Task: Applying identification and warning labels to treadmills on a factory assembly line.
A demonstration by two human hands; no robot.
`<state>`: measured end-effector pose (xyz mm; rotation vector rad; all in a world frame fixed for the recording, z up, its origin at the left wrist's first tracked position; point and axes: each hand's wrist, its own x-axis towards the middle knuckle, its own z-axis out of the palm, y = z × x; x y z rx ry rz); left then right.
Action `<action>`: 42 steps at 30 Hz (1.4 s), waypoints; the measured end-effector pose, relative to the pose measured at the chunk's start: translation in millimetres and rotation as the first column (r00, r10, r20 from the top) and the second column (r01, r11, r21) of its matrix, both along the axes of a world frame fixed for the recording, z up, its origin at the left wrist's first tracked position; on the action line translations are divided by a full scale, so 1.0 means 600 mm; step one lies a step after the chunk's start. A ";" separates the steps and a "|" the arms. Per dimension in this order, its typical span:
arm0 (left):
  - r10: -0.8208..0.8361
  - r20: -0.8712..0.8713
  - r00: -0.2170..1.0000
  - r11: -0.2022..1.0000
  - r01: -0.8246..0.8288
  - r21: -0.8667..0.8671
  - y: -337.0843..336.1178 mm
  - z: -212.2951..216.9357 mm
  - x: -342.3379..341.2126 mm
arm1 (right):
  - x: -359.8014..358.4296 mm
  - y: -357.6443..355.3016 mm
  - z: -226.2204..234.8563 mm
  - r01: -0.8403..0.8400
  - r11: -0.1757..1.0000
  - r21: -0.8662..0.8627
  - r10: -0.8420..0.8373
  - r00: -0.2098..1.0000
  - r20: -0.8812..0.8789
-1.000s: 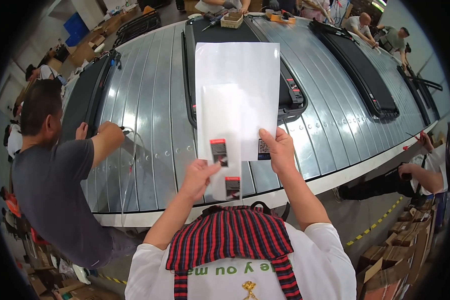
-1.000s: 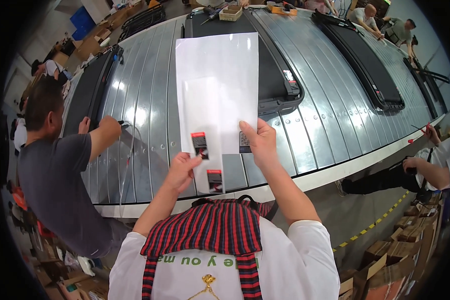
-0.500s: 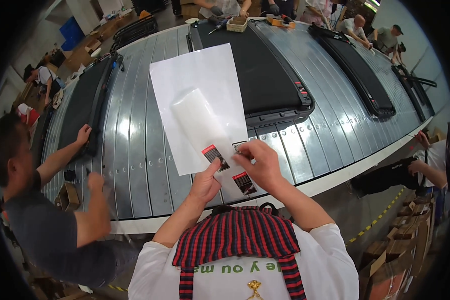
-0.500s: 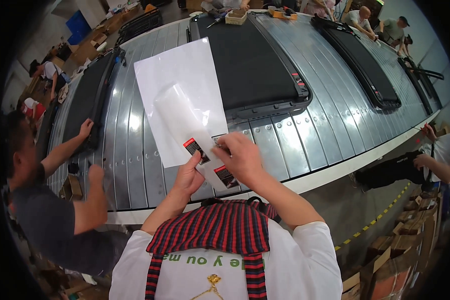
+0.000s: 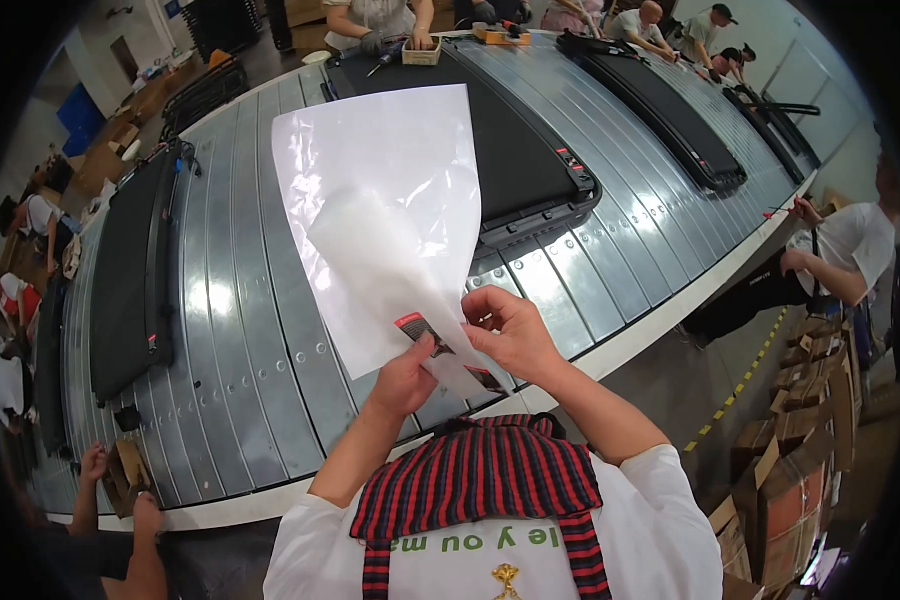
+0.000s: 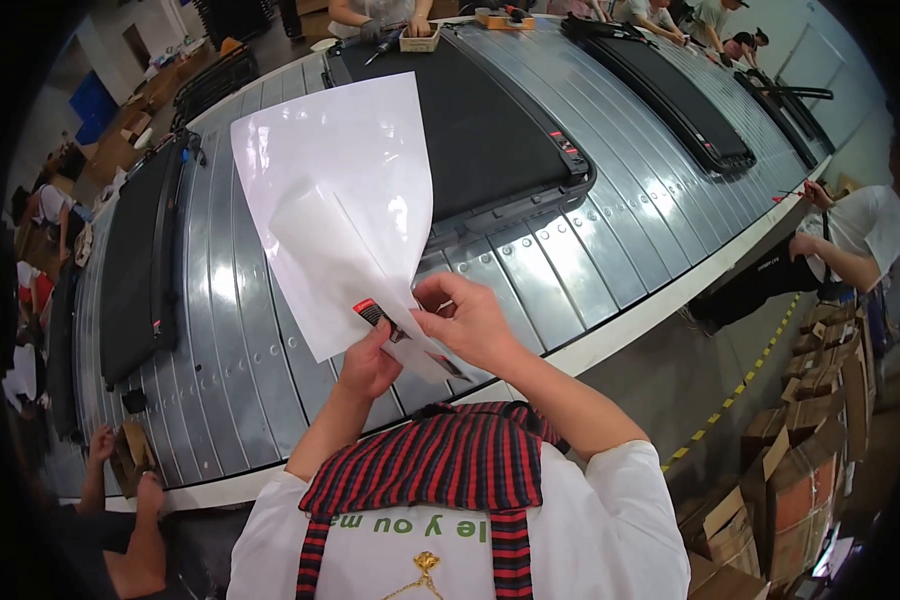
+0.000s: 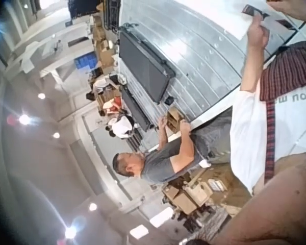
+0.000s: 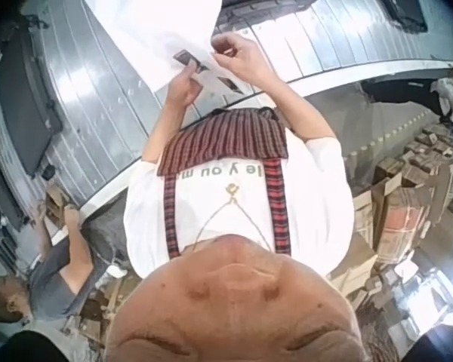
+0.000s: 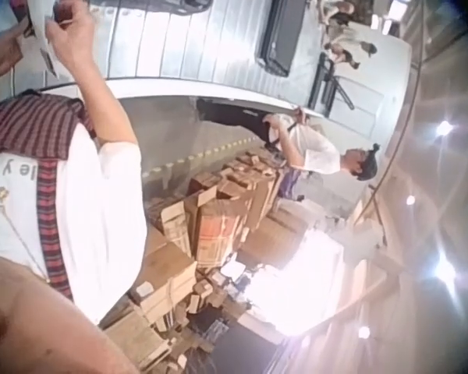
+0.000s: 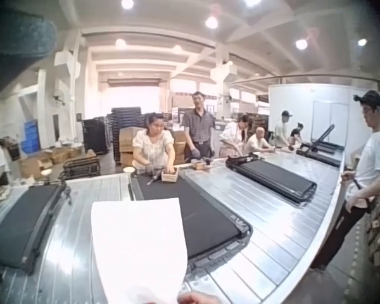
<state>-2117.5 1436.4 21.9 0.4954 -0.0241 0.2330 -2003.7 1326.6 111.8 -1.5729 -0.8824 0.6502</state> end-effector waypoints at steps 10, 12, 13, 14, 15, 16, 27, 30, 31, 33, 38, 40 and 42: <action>0.126 -0.051 0.991 0.989 -0.130 -0.073 0.015 0.021 -0.044 | -0.018 0.042 -0.012 -0.105 0.994 0.011 0.102 0.983 0.156; 0.150 -0.067 0.986 0.987 -0.154 -0.053 0.009 0.019 -0.050 | -0.024 0.045 -0.011 -0.107 0.994 0.009 0.102 0.967 0.234; 0.198 -0.096 0.976 0.978 -0.202 -0.043 0.006 0.015 -0.051 | -0.026 0.046 -0.011 -0.089 0.996 0.012 0.081 0.945 0.316; 0.242 -0.125 0.962 0.968 -0.247 -0.031 0.003 0.010 -0.052 | -0.026 0.047 -0.013 -0.099 0.995 0.013 0.090 0.946 0.310; 0.249 -0.129 0.960 0.966 -0.255 -0.030 0.001 0.003 -0.051 | -0.024 0.047 -0.014 -0.095 0.995 -0.017 0.095 0.942 0.321; 0.270 -0.135 0.953 0.961 -0.276 -0.027 0.000 -0.005 -0.049 | -0.022 0.047 -0.015 -0.088 0.995 -0.046 0.099 0.938 0.333; 0.607 -0.377 0.699 0.788 -0.592 0.172 0.007 -0.001 -0.019 | 0.067 0.018 -0.061 0.089 0.995 0.050 -0.100 0.944 0.315; 0.625 -0.429 0.652 0.781 -0.520 0.346 0.023 -0.026 -0.002 | 0.059 0.026 -0.039 0.192 0.968 0.160 -0.238 0.900 0.365; 0.609 -0.401 0.684 0.792 -0.500 0.350 0.019 -0.019 0.014 | 0.044 0.035 -0.036 0.111 0.977 0.181 -0.200 0.768 0.609; 0.564 -0.452 0.691 0.824 -0.440 0.356 0.006 -0.009 0.037 | 0.017 0.051 -0.043 -0.087 0.996 0.021 0.030 0.537 0.843; 0.564 -0.492 0.663 0.797 -0.282 0.534 0.027 -0.015 0.042 | -0.001 0.031 -0.026 -0.309 0.947 -0.085 0.262 0.592 0.762; 0.554 -0.370 0.746 0.750 -0.253 0.611 0.029 0.004 0.037 | 0.025 0.043 -0.014 -0.210 0.977 -0.038 0.168 0.649 0.742; 0.528 -0.382 0.758 0.748 -0.203 0.632 0.036 0.008 0.037 | 0.041 0.058 -0.017 -0.176 0.982 -0.070 0.173 0.684 0.709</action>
